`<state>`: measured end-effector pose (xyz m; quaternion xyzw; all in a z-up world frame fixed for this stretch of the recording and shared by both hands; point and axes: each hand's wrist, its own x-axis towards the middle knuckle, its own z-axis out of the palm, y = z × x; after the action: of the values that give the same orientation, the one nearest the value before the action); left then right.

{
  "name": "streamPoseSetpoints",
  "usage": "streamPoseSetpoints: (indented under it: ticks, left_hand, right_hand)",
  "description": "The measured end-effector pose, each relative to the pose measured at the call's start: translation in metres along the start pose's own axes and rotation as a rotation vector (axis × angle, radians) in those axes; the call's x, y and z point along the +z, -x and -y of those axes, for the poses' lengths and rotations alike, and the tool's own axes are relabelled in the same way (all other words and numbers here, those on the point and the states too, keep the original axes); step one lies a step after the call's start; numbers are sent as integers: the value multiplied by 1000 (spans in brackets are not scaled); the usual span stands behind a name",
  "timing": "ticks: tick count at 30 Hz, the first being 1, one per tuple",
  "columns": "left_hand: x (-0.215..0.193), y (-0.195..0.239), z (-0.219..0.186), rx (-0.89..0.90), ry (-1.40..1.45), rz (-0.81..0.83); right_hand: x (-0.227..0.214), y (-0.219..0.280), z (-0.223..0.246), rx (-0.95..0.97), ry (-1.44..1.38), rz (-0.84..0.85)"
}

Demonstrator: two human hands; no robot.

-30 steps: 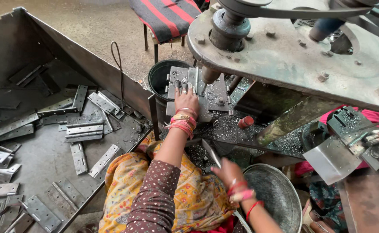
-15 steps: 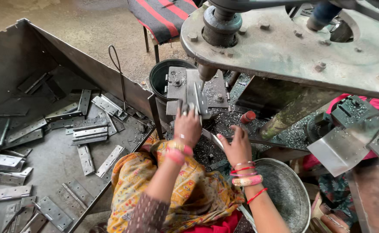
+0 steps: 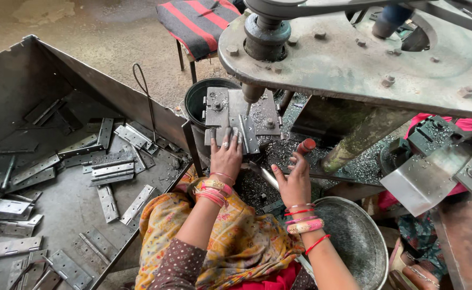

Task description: The person places metal hinge components into a press machine, operates the machine with a foot pedal or hand control, and removes the processed components.

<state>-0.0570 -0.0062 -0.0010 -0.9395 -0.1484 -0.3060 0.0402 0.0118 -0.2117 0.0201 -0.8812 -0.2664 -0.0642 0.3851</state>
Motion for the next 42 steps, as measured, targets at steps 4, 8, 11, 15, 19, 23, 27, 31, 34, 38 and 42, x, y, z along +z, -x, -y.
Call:
streamPoseSetpoints:
  ticks: [4, 8, 11, 15, 19, 23, 27, 31, 34, 38, 42]
  left_hand:
    - [-9, 7, -1, 115, -48, -54]
    - [-45, 16, -19, 112, 86, -226]
    - [-64, 6, -33, -200, 400, -94]
    - [-61, -19, -24, -396, 446, -149]
    - [-32, -46, -10, -54, 60, -312]
    - [-7, -38, -10, -115, 51, 98]
    - [-4, -20, 15, -305, 22, -17]
    - [-11, -3, 28, -369, -121, 84]
    - [-8, -2, 11, -256, -17, 54]
    - [7, -3, -18, -219, 31, 205]
    - [10, -14, -24, -285, 90, 216]
  right_hand:
    - [2, 4, -4, -18, -6, -18]
    - [1, 1, -1, -41, -9, -39]
    - [1, 0, 2, -33, 15, -54]
    - [-2, 6, 1, -78, 40, -49]
    - [-3, -1, 2, -36, -22, -24]
    - [-2, 3, 0, -62, -20, -42]
    - [0, 2, -3, -23, -4, 4]
    - [0, 4, -1, -38, 3, -5]
    - [-2, 0, 4, -8, 8, 26]
    - [-3, 5, 5, -37, 123, 98]
    - [-1, 9, -7, -174, 258, 154]
